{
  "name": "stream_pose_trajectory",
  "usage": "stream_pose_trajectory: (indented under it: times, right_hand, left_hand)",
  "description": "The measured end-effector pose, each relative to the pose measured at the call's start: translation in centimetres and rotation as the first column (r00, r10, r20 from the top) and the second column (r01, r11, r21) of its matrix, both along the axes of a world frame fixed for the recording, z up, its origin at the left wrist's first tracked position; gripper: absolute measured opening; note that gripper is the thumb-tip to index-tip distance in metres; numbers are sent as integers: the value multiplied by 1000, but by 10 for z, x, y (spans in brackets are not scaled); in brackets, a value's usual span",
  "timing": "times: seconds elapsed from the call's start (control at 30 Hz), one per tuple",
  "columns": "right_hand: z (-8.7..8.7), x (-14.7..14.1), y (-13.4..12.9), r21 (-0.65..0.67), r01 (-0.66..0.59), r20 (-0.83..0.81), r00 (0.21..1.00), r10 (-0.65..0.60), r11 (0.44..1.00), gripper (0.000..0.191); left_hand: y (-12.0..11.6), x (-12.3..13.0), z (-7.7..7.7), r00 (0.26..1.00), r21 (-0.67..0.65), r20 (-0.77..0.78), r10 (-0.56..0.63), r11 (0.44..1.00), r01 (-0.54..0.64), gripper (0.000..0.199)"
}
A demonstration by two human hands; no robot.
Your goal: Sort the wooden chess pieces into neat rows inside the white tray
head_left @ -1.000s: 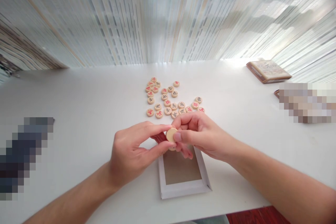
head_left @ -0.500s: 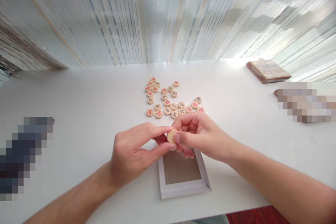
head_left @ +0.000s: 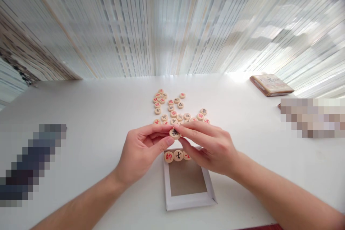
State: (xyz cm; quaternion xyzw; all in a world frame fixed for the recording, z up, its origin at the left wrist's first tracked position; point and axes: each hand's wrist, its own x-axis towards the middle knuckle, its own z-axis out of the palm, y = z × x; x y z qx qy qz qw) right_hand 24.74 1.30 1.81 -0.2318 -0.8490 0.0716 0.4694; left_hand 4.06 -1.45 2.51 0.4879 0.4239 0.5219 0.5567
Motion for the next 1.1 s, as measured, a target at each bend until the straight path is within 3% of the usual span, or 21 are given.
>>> stream_pose_trajectory:
  times: [0.33, 0.57, 0.73, 0.87, 1.0, 1.1]
  right_hand:
    - [1, 0, 0, -46, -40, 30, 999, 42, 998, 33]
    - [-1, 3, -1, -70, -44, 113, 992, 51, 997, 19]
    - [0, 0, 1, -109, 15, 133, 991, -1, 994, 11]
    - [13, 6, 5, -180, 84, 158, 986, -55, 980, 9]
    - [29, 24, -1, -305, 129, 157, 984, -84, 943, 15]
    - [29, 42, -16, -363, 176, 240, 966, -91, 915, 14]
  left_hand:
    - [3, -6, -5, 994, -92, 101, -38, 995, 47, 12]
    - [1, -2, -5, 1000, -86, 17, -21, 996, 22, 18]
    - [5, -6, -9, 993, 70, -106, 43, 997, -36, 18]
    - [12, -13, -18, 952, 224, -295, 86, 974, -18, 25]
    - [17, -16, -27, 918, 264, -391, 69, 964, 40, 24]
    - [18, -16, -31, 913, 270, -403, 61, 961, 54, 21]
